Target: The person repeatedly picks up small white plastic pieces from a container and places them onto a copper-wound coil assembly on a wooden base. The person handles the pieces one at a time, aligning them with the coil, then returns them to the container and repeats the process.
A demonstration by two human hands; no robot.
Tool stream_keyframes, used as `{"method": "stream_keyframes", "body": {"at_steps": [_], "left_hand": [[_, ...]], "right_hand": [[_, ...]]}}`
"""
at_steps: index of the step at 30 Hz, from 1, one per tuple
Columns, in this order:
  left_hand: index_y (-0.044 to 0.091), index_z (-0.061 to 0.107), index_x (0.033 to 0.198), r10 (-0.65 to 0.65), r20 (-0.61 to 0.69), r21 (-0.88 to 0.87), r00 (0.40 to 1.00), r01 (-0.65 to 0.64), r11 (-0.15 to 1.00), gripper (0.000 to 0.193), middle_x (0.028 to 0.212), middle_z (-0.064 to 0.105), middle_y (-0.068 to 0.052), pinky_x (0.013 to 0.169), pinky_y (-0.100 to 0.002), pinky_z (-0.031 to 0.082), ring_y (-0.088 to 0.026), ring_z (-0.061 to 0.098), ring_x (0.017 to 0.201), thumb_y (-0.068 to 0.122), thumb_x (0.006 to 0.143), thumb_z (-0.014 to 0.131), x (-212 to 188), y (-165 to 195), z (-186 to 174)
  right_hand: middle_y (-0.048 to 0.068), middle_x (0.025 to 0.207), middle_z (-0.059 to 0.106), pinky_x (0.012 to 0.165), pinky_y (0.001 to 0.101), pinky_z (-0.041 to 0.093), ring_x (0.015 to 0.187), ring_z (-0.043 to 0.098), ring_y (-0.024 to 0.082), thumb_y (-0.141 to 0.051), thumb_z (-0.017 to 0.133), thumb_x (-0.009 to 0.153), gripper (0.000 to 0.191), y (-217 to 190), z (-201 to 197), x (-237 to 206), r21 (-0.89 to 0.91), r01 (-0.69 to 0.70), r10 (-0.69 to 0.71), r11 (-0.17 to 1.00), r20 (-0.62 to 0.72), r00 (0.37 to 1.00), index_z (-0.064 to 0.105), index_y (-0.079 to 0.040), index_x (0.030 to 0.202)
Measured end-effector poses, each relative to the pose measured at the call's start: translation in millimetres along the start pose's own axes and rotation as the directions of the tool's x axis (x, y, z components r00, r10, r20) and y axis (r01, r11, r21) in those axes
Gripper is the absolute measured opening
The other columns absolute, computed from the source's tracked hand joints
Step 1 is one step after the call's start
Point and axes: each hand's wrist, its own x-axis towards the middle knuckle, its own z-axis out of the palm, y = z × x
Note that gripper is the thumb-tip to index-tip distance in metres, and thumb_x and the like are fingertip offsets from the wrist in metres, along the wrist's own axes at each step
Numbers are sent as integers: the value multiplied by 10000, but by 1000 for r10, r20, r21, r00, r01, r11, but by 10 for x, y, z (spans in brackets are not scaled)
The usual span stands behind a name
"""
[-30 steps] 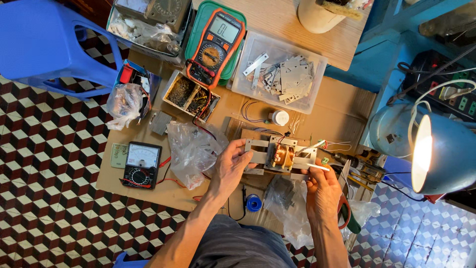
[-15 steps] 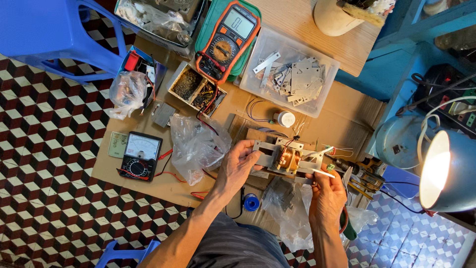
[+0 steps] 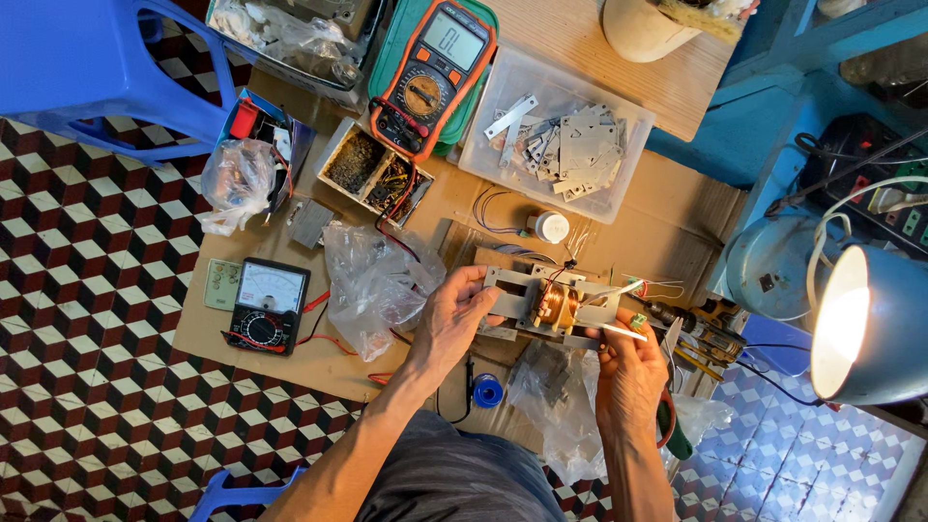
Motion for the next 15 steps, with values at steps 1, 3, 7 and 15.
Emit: {"method": "stream_keyframes", "body": {"at_steps": [1, 3, 7, 15], "left_hand": [[-2, 577, 1292, -6, 4, -4, 1000, 6, 1000, 345, 1105, 729, -145, 777, -320, 670, -173, 730, 948, 126, 976, 631, -6, -4, 4], [0, 577, 1283, -15, 5, -9, 1000, 15, 1000, 336, 1111, 728, -137, 785, -320, 671, -172, 734, 960, 128, 976, 626, -27, -6, 13], [-8, 592, 1269, 3, -3, -74, 1000, -3, 997, 317, 1130, 722, -124, 817, -319, 663, -164, 730, 988, 136, 987, 612, -68, 30, 48], [39, 619, 1273, -117, -90, -33, 989, 115, 993, 344, 1043, 747, -84, 812, -291, 609, -144, 733, 866, 182, 961, 640, -197, 236, 75]], "right_hand": [[116, 1091, 692, 872, 300, 532, 940, 683, 195, -21, 607, 961, 283, 2, 0, 2, 7, -5, 5, 1000, -6, 1000, 617, 35, 1238], [119, 1101, 691, 868, 306, 533, 938, 685, 201, -19, 608, 955, 287, -4, -5, 4, 40, -15, 15, 999, -4, 1000, 619, 30, 1238], [123, 1086, 695, 865, 309, 536, 930, 692, 209, -38, 615, 960, 274, -10, -11, 0, 87, -35, 35, 996, -2, 999, 619, 18, 1228], [94, 1068, 710, 819, 268, 526, 914, 699, 176, -49, 629, 956, 289, 72, 32, -26, 12, 12, -11, 1000, -23, 1000, 632, 14, 1238]]}}
